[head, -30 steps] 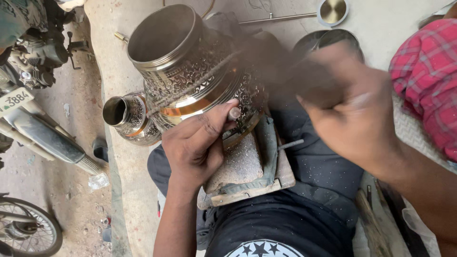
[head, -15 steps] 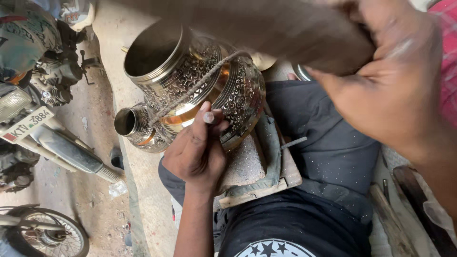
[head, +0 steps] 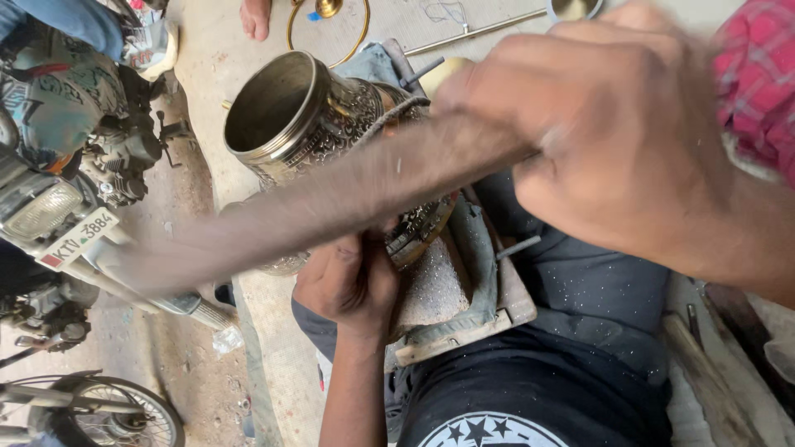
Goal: The person sits on the ground with an engraved brass pot resting on a stone on their lap and repeatedly strikes a punch held against the pot's surface using a wooden mallet, working the decorated metal surface. They reposition the punch around the pot's embossed bands as they hammer.
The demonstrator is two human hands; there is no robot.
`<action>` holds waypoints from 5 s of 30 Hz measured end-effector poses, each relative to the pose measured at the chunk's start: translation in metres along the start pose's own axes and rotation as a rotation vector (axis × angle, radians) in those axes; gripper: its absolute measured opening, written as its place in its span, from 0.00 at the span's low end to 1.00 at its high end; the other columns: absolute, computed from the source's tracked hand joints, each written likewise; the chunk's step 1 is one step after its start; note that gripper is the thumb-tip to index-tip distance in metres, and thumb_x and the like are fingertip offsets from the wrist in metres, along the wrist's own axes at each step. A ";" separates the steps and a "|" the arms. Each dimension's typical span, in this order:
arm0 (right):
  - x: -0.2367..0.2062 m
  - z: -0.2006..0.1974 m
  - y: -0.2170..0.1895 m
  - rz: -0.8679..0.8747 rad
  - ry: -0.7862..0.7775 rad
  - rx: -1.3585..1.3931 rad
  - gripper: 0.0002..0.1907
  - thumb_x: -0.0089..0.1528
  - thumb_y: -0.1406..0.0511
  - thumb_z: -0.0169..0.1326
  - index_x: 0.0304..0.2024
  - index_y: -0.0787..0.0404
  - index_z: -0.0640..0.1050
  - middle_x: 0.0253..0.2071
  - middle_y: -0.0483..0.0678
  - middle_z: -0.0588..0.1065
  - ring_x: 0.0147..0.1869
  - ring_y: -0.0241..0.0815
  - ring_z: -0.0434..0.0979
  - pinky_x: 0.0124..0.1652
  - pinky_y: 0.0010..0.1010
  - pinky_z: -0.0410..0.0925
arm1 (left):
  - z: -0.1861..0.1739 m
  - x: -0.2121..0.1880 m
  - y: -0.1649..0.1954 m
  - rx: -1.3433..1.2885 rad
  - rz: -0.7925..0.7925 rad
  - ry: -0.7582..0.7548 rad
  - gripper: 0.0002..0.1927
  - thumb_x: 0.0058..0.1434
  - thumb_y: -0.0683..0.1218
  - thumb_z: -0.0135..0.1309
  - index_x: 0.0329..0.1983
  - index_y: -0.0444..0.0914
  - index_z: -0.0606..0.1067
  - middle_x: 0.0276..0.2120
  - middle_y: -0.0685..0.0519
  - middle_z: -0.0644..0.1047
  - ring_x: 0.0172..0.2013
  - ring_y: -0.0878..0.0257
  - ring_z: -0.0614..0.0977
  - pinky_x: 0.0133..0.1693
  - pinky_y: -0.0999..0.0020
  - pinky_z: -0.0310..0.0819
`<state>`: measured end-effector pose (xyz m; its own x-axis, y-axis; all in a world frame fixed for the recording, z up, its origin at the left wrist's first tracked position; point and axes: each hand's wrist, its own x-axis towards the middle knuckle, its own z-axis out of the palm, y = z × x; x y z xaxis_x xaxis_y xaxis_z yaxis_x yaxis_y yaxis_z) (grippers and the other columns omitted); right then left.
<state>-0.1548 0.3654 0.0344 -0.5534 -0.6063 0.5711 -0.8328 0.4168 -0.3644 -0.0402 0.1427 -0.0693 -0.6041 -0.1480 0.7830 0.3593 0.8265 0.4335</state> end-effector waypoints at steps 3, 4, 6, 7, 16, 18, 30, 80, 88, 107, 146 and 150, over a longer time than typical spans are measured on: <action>0.000 -0.005 -0.006 -0.055 0.009 -0.269 0.15 0.53 0.72 0.62 0.43 0.53 0.81 0.31 0.39 0.75 0.35 0.41 0.77 0.39 0.37 0.65 | -0.001 -0.006 -0.002 0.042 0.004 0.004 0.28 0.63 0.28 0.58 0.64 0.43 0.74 0.32 0.50 0.81 0.28 0.66 0.81 0.37 0.79 0.73; 0.001 -0.007 -0.007 -0.058 0.008 -0.290 0.15 0.52 0.72 0.62 0.42 0.53 0.81 0.30 0.40 0.75 0.34 0.42 0.76 0.39 0.38 0.64 | 0.000 -0.008 -0.004 0.092 0.025 0.023 0.28 0.62 0.29 0.60 0.63 0.44 0.75 0.29 0.50 0.80 0.25 0.67 0.78 0.36 0.78 0.71; 0.004 -0.008 -0.008 -0.020 0.007 -0.158 0.17 0.52 0.72 0.61 0.44 0.56 0.81 0.30 0.41 0.74 0.34 0.44 0.75 0.39 0.39 0.62 | 0.001 -0.012 -0.006 0.037 0.011 0.023 0.29 0.64 0.28 0.57 0.65 0.45 0.74 0.30 0.51 0.81 0.26 0.68 0.80 0.35 0.80 0.72; 0.003 -0.009 -0.009 0.019 0.006 -0.004 0.19 0.52 0.72 0.58 0.47 0.59 0.80 0.32 0.42 0.74 0.36 0.45 0.74 0.40 0.39 0.61 | 0.002 -0.014 -0.008 0.012 0.000 0.023 0.30 0.65 0.28 0.55 0.66 0.45 0.73 0.31 0.51 0.82 0.26 0.68 0.81 0.34 0.81 0.72; -0.007 -0.001 -0.011 -0.058 0.095 -0.513 0.07 0.61 0.69 0.64 0.37 0.48 0.83 0.29 0.35 0.77 0.31 0.37 0.73 0.41 0.36 0.61 | 0.001 -0.019 -0.014 0.126 0.027 0.011 0.24 0.59 0.28 0.57 0.54 0.43 0.80 0.31 0.48 0.81 0.31 0.64 0.83 0.39 0.73 0.76; -0.011 0.002 -0.007 0.034 0.073 -0.124 0.13 0.53 0.72 0.60 0.40 0.56 0.81 0.34 0.42 0.78 0.36 0.41 0.74 0.41 0.37 0.59 | 0.002 -0.019 -0.014 0.025 -0.005 0.032 0.22 0.60 0.29 0.57 0.55 0.41 0.78 0.32 0.50 0.83 0.32 0.66 0.84 0.40 0.73 0.77; -0.024 0.024 -0.005 0.029 0.119 -0.155 0.17 0.54 0.73 0.64 0.45 0.56 0.83 0.37 0.43 0.82 0.34 0.39 0.75 0.41 0.36 0.58 | 0.001 -0.019 -0.015 0.059 -0.049 0.025 0.13 0.56 0.29 0.57 0.39 0.38 0.81 0.27 0.54 0.82 0.28 0.69 0.82 0.39 0.74 0.75; -0.011 0.002 -0.012 0.150 -0.010 -0.300 0.14 0.56 0.72 0.65 0.44 0.57 0.83 0.29 0.43 0.79 0.29 0.43 0.77 0.35 0.38 0.66 | 0.001 -0.017 -0.012 -0.465 -0.351 0.263 0.25 0.63 0.26 0.53 0.61 0.37 0.74 0.44 0.45 0.81 0.42 0.61 0.86 0.49 0.65 0.86; -0.003 -0.002 -0.007 0.091 -0.032 -0.320 0.16 0.49 0.74 0.65 0.41 0.60 0.83 0.30 0.46 0.78 0.35 0.46 0.79 0.36 0.40 0.67 | -0.003 -0.006 -0.018 -0.148 -0.088 0.016 0.30 0.67 0.25 0.52 0.68 0.42 0.70 0.45 0.47 0.84 0.43 0.62 0.88 0.50 0.74 0.85; 0.044 -0.002 -0.025 0.054 -0.082 -0.038 0.17 0.52 0.71 0.63 0.44 0.57 0.81 0.36 0.46 0.78 0.40 0.43 0.78 0.38 0.36 0.67 | -0.001 -0.005 -0.020 0.031 -0.046 0.085 0.27 0.61 0.26 0.59 0.62 0.36 0.72 0.37 0.45 0.83 0.36 0.61 0.86 0.42 0.73 0.79; 0.038 0.019 -0.040 -0.077 -0.073 -0.330 0.14 0.48 0.70 0.66 0.37 0.57 0.82 0.31 0.44 0.78 0.36 0.46 0.79 0.38 0.40 0.64 | -0.009 -0.015 -0.027 -0.050 -0.057 0.124 0.30 0.65 0.28 0.61 0.67 0.42 0.70 0.30 0.54 0.79 0.25 0.70 0.75 0.35 0.83 0.70; 0.043 0.020 -0.048 -0.034 -0.036 -0.198 0.19 0.46 0.72 0.61 0.41 0.61 0.80 0.34 0.48 0.77 0.37 0.49 0.78 0.37 0.40 0.64 | -0.010 -0.018 -0.026 -0.047 -0.080 0.076 0.33 0.64 0.27 0.55 0.70 0.44 0.69 0.36 0.51 0.82 0.31 0.69 0.83 0.38 0.80 0.75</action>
<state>-0.1388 0.3056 0.0613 -0.5281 -0.6450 0.5524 -0.8335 0.5183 -0.1916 -0.0316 0.1183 -0.0897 -0.5769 -0.2547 0.7761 0.3460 0.7845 0.5146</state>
